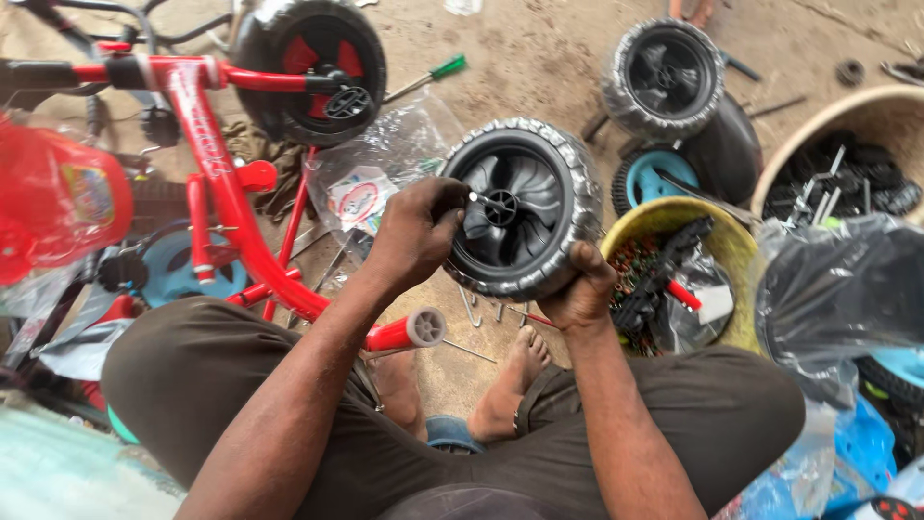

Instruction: The person assembles a red children's tricycle by attaching wheels to the frame and installing the seat. They use a screwdriver to secure the seat and handle various parts including wheels, a frame, and a seat.

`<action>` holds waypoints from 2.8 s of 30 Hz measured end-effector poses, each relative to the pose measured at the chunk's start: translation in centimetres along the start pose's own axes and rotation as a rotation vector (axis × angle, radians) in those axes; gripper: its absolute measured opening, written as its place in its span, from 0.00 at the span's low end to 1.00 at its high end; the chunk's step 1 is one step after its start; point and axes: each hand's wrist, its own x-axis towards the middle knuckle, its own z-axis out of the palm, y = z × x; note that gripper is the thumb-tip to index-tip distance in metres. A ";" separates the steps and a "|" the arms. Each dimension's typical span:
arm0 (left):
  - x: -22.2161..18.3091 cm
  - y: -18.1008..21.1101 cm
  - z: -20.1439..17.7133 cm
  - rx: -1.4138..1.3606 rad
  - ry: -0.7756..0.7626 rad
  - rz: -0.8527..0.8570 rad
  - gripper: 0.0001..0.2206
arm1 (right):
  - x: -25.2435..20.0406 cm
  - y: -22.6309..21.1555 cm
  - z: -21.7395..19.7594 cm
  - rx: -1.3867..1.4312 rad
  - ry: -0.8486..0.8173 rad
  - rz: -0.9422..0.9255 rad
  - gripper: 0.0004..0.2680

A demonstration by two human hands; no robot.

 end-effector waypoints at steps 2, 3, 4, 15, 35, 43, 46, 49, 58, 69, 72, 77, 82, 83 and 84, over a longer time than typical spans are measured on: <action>-0.2 0.5 -1.6 0.126 -0.167 -0.208 0.10 | 0.0 -0.1 0.0 -0.025 -0.008 -0.008 0.27; -0.4 0.6 -2.4 0.187 -0.255 -0.313 0.10 | -0.1 -0.1 0.2 -0.036 -0.009 -0.014 0.27; -0.7 0.7 -3.1 0.266 -0.378 -0.363 0.12 | -0.1 0.0 0.4 -0.057 -0.013 -0.011 0.27; -8.2 -3.8 -3.1 0.135 -0.826 -0.378 0.38 | -3.3 -3.7 3.1 -0.816 -0.202 -0.102 0.25; -8.9 -5.5 0.9 -0.077 -0.744 -0.434 0.38 | -7.0 -1.3 5.0 -1.380 -0.131 0.023 0.30; -8.9 -5.9 1.6 -0.064 -0.736 -0.434 0.38 | -8.5 -0.8 5.2 -1.501 -0.157 0.002 0.31; -8.7 -6.3 2.6 -0.067 -0.750 -0.450 0.37 | -8.8 -1.0 5.3 -1.584 -0.251 -0.191 0.32; -8.5 -6.6 3.4 -0.121 -0.756 -0.513 0.37 | -9.0 -0.6 5.4 -1.623 -0.322 -0.341 0.32; -7.4 -7.0 4.8 0.017 -0.776 -0.299 0.32 | -10.9 -1.2 4.9 -1.658 -0.172 -0.447 0.30; -6.9 -7.5 6.3 -0.010 -0.788 -0.301 0.28 | -10.4 -1.0 5.7 -1.833 -0.274 -0.578 0.33; -6.8 -7.8 6.5 -0.002 -0.787 -0.295 0.26 | -10.6 -0.8 6.3 -1.869 -0.233 -0.502 0.32; -6.8 -8.3 7.6 -0.082 -0.769 -0.121 0.24 | -11.1 1.3 6.9 -2.123 -0.343 -0.659 0.35; -6.7 -9.6 9.9 -0.072 -0.733 -0.098 0.16 | -11.0 1.6 5.8 -1.931 -0.156 -0.385 0.39; -6.7 -10.0 10.3 -0.069 -0.754 -0.153 0.15 | -10.9 1.3 5.4 -1.856 -0.073 -0.361 0.39; -6.8 -10.4 10.7 -0.066 -0.775 -0.207 0.14 | -10.7 1.1 5.0 -1.779 0.008 -0.337 0.39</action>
